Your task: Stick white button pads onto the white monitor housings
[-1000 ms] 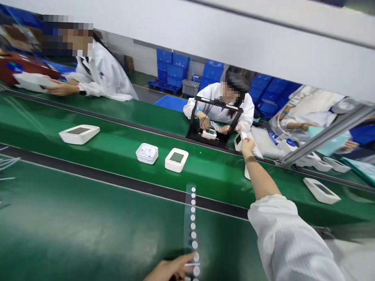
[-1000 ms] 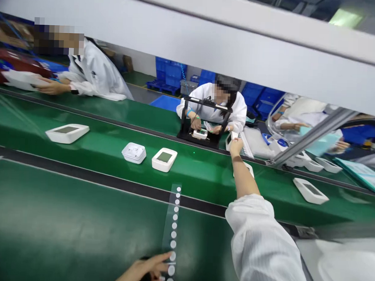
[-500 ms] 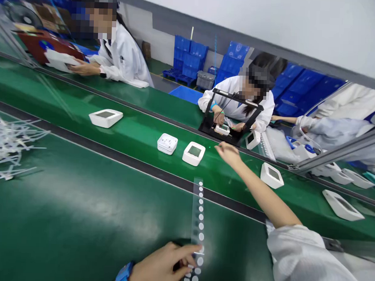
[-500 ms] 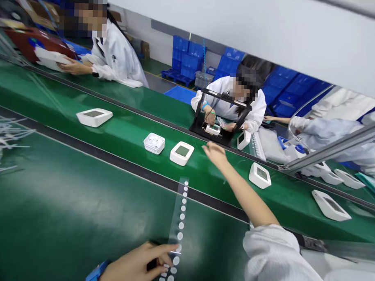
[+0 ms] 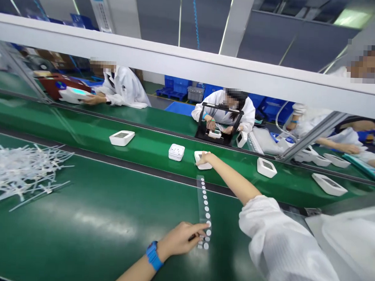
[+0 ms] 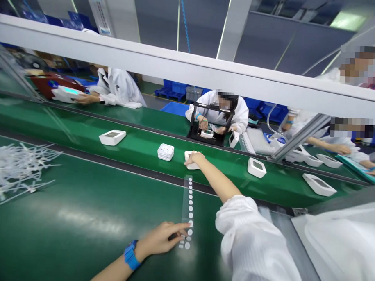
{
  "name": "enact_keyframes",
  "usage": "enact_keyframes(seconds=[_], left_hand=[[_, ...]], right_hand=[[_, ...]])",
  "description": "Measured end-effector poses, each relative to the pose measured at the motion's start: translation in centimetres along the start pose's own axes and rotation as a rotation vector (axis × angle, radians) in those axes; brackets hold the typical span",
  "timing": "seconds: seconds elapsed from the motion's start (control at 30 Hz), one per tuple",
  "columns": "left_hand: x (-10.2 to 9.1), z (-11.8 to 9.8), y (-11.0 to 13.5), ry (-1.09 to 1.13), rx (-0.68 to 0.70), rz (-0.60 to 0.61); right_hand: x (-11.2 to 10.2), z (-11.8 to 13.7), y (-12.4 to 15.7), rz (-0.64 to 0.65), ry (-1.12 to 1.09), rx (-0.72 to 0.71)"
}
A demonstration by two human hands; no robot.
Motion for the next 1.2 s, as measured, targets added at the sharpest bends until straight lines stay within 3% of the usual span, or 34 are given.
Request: enact_keyframes(seconds=[0.13,0.2,0.27,0.4,0.47,0.53,0.63,0.7,0.8,0.87,0.93,1.03,1.13,1.2], left_hand=[[-0.5,0.7,0.0,-0.01,-0.071,-0.056],[-0.7,1.1,0.0,0.009,-0.106,-0.069],[-0.8,1.5,0.0,0.04,-0.129,-0.074],[-0.5,1.9,0.0,0.079,-0.145,-0.092],[-0.2,1.8,0.0,0.083,-0.144,-0.093],[0.3,1.6,-0.2,0.09,-0.143,-0.084],[0.9,1.1,-0.4,0.117,-0.158,-0.073],[1.2,0.9,-0.5,0.139,-0.183,-0.08],[1.6,0.8,-0.6,0.184,-0.211,-0.094],[1.9,0.8,-0.7,0.222,-0.217,-0.105],[2.1,0.8,-0.8,0.252,-0.217,-0.116],[2.5,0.7,-1.0,0.285,-0.225,-0.123],[3.1,0.4,-1.1,0.325,-0.242,-0.106],[3.5,0.3,-1.1,0.341,-0.246,-0.091]], right_hand=[[1.5,-6.7,4.6,0.069,-0.039,0.068],[3.5,-9.8,7.7,0.091,-0.076,0.088],[6.0,-11.9,11.2,0.019,-0.119,0.022],[10.3,-12.5,19.9,-0.339,-0.158,-0.461],[12.4,-11.9,23.6,-0.296,-0.151,-0.696],[13.7,-11.7,25.7,-0.133,-0.191,-0.783],[13.3,-11.9,26.3,0.057,-0.312,-0.694],[12.4,-11.8,26.6,0.097,-0.328,-0.707],[11.2,-11.7,27.5,-0.034,-0.257,-0.732],[11.1,-12.3,28.4,-0.212,-0.221,-0.611],[12.2,-12.9,29.7,-0.35,-0.236,-0.462],[15.6,-13.4,31.5,-0.408,-0.371,-0.274],[18.9,-13.4,32.4,-0.393,-0.514,-0.213],[19.9,-13.6,32.3,-0.377,-0.567,-0.233]])
Point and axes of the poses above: each hand's wrist, its own y-axis away from the middle knuckle, its own x-axis out of the palm, z = x × y, the point moved 6 cm from there along -y, towards the middle knuckle, and after that the axes turned 6 degrees about z, right-handed, at the moved point
